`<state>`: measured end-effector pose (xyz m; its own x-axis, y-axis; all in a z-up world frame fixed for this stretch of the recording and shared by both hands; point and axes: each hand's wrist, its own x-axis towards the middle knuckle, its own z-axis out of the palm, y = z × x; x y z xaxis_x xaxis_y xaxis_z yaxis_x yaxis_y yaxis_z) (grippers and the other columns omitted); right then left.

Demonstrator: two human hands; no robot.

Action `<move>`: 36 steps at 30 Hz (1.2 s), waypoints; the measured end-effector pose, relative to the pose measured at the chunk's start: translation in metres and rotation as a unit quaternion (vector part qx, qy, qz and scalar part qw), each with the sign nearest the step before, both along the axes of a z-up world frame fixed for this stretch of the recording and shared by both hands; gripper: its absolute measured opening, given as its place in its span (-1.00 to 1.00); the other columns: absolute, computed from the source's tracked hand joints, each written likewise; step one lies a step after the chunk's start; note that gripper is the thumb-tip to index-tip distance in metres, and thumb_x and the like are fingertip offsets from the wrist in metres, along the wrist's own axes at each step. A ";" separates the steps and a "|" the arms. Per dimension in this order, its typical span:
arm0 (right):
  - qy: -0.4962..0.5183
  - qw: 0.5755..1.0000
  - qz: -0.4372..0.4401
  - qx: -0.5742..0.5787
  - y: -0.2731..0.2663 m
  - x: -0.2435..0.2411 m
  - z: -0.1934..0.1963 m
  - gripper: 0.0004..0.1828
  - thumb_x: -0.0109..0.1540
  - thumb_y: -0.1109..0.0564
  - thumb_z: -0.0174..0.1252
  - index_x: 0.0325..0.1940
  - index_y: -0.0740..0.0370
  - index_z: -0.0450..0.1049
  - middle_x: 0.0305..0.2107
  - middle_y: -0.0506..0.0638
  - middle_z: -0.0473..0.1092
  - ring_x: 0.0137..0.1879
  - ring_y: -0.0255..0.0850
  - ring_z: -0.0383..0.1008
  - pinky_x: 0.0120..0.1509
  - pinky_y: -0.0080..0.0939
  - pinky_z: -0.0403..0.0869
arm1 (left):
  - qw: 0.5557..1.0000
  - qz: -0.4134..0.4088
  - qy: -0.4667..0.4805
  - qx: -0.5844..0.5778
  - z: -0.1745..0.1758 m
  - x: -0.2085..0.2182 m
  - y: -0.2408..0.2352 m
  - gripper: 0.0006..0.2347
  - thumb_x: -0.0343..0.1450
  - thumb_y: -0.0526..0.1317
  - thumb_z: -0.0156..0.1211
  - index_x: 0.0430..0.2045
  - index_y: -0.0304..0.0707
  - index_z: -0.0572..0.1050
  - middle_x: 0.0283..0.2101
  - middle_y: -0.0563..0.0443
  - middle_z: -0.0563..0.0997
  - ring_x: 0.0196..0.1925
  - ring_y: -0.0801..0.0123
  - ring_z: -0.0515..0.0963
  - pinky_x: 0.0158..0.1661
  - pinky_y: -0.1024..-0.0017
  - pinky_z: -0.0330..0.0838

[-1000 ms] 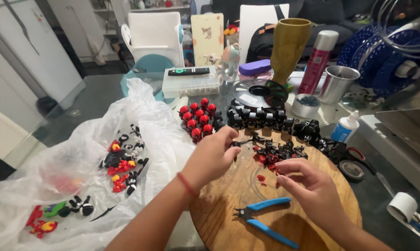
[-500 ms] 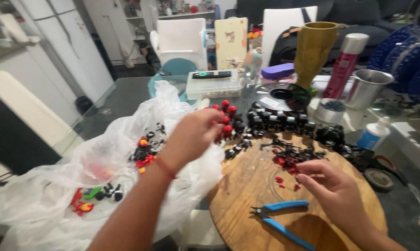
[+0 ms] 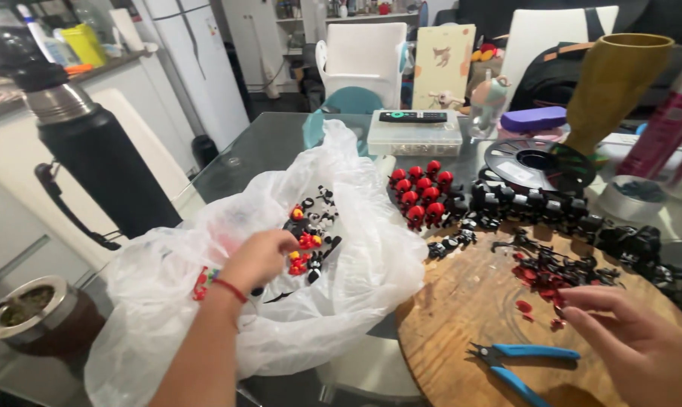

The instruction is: The person assembles small 3D-printed figurines by hand, picking black and red parts from a plastic bag and snapping them together on a wooden board. Completed figures are placed in rows on the table. A 3D printer is visible in the background.

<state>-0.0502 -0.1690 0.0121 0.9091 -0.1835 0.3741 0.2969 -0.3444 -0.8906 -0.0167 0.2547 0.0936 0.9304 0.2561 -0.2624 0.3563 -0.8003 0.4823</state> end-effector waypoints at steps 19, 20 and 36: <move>0.022 0.994 -0.009 -0.106 -0.010 0.004 -0.006 -0.76 0.21 0.29 0.15 -0.07 0.41 0.61 -0.10 0.23 0.56 -0.10 -0.03 0.60 0.01 -0.15 0.61 | 0.993 -0.105 -0.004 0.063 -0.030 0.019 0.034 -0.64 0.28 -0.39 0.21 -0.04 -0.07 0.44 0.10 0.07 0.53 0.10 0.36 0.54 0.02 0.40 0.47; -0.005 0.997 -0.003 -0.078 -0.011 0.006 -0.012 -0.78 0.22 0.33 0.15 -0.08 0.46 0.58 -0.11 0.25 0.53 0.00 -0.05 0.54 0.11 -0.15 0.57 | 0.997 -0.049 0.012 0.059 -0.017 0.008 0.032 -0.63 0.33 -0.46 0.03 -0.01 -0.07 0.45 0.16 0.06 0.50 0.13 0.36 0.54 0.03 0.43 0.49; -0.033 0.998 0.015 -0.059 -0.026 0.020 -0.035 -0.78 0.25 0.39 0.12 -0.03 0.52 0.52 -0.07 0.26 0.49 0.31 -0.09 0.40 0.32 -0.14 0.47 | 0.971 -0.132 0.050 0.193 -0.090 0.045 0.111 -0.73 0.06 -0.29 0.53 -0.47 0.06 0.59 -0.26 0.16 0.63 -0.20 0.34 0.58 -0.24 0.37 0.43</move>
